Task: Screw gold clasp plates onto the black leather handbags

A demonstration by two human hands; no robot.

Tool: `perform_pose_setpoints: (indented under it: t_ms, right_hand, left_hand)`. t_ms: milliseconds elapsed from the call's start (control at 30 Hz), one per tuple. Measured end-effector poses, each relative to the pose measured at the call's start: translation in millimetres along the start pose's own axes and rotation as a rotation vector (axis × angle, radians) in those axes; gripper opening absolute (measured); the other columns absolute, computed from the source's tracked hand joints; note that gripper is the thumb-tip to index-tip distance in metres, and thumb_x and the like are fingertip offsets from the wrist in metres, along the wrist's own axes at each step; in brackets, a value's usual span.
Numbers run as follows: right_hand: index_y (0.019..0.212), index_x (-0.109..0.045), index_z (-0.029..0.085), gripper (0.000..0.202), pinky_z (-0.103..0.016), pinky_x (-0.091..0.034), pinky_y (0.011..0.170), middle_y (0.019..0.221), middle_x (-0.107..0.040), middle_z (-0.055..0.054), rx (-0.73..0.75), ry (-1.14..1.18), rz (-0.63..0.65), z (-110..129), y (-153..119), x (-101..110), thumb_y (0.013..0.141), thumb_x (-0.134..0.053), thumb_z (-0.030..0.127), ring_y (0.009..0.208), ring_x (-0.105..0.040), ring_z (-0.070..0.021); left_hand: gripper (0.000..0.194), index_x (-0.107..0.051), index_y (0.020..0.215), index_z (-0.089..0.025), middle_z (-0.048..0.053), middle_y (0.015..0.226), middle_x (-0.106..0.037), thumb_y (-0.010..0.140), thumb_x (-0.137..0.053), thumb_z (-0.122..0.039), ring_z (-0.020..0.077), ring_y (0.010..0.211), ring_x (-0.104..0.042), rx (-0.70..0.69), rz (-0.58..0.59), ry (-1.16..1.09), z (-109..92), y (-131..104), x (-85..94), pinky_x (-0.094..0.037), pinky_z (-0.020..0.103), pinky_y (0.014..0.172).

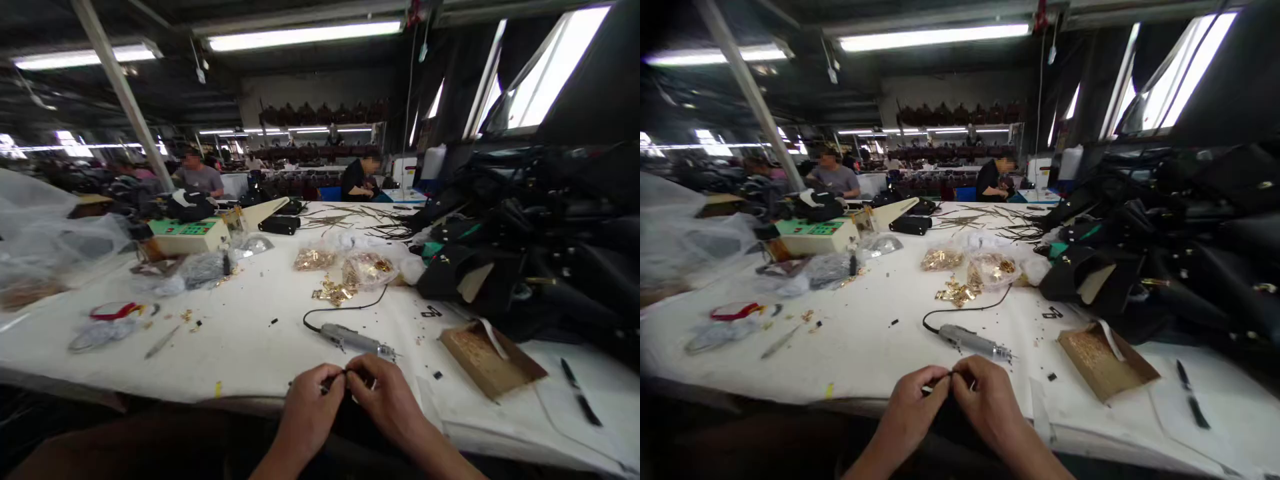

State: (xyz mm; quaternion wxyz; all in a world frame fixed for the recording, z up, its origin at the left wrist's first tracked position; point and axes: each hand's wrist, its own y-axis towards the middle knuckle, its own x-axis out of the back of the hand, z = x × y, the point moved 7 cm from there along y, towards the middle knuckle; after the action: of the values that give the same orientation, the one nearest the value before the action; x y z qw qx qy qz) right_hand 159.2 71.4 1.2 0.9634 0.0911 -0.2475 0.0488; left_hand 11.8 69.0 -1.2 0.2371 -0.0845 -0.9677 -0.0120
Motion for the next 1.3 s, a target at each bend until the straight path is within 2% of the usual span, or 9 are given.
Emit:
perform_pose_setpoints:
  t_ms: [167,300,433,767,1033,1167,1300]
  right_hand:
    - [0.09,-0.077,0.02,0.021,-0.029,-0.048,0.074,0.084,-0.075,-0.002,-0.017,0.098,0.026,-1,1,3,0.088,-0.057,0.027,0.079,-0.067,-0.02]
    - [0.088,-0.078,0.021,0.022,-0.03,-0.05,0.074,0.085,-0.076,-0.002,-0.097,0.156,0.046,-5,-1,6,0.086,-0.059,0.032,0.08,-0.068,-0.0212]
    - [0.089,-0.078,0.021,0.024,-0.03,-0.049,0.073,0.084,-0.076,-0.002,-0.129,0.143,0.045,-8,-1,5,0.085,-0.06,0.036,0.079,-0.068,-0.0218]
    - [0.091,-0.079,0.021,0.024,-0.031,-0.05,0.078,0.088,-0.077,-0.002,-0.147,0.124,0.04,-12,-1,4,0.085,-0.062,0.037,0.081,-0.068,-0.0213]
    - [0.096,-0.079,0.018,0.031,-0.033,-0.052,0.076,0.085,-0.077,-0.004,-0.24,0.24,0.081,-23,-2,2,0.081,-0.066,0.043,0.08,-0.068,-0.0224]
    - [0.094,-0.079,0.019,0.03,-0.032,-0.052,0.074,0.085,-0.077,-0.004,-0.238,0.224,0.059,-23,-2,5,0.081,-0.066,0.042,0.079,-0.068,-0.0225]
    - [0.092,-0.079,0.02,0.026,-0.033,-0.051,0.078,0.089,-0.078,-0.004,-0.171,0.151,0.018,-15,-1,9,0.082,-0.065,0.04,0.083,-0.069,-0.0229]
  left_hand:
    - [0.026,-0.08,0.091,-0.022,0.002,0.089,-0.079,0.088,-0.056,-0.031,0.0213,0.084,-0.071,0.022,-0.092,0.127,-2,0,0.3,-0.051,0.029,0.077]
    - [0.025,-0.08,0.092,-0.023,0.002,0.092,-0.079,0.089,-0.057,-0.031,0.0209,0.086,-0.071,-0.009,-0.071,0.144,-1,0,-1.6,-0.05,0.03,0.082]
    - [0.023,-0.079,0.094,-0.023,0.0,0.087,-0.079,0.087,-0.058,-0.029,0.0182,0.081,-0.071,0.0,-0.036,0.073,4,1,-4.3,-0.051,0.027,0.08]
    - [0.022,-0.08,0.092,-0.023,0.001,0.085,-0.078,0.085,-0.061,-0.031,0.0188,0.079,-0.071,0.094,-0.067,0.04,11,1,-5.0,-0.052,0.028,0.076]
    - [0.022,-0.08,0.094,-0.023,0.0,0.085,-0.078,0.086,-0.06,-0.03,0.0184,0.079,-0.071,0.064,-0.069,0.065,10,2,-4.1,-0.052,0.028,0.077]
    - [0.023,-0.08,0.096,-0.024,-0.001,0.084,-0.078,0.088,-0.06,-0.032,0.0173,0.078,-0.07,0.026,-0.052,0.062,7,1,-5.3,-0.051,0.026,0.075]
    - [0.023,-0.081,0.094,-0.025,0.0,0.086,-0.079,0.089,-0.061,-0.033,0.0178,0.081,-0.071,0.011,-0.055,0.056,6,2,-6.0,-0.051,0.026,0.076]
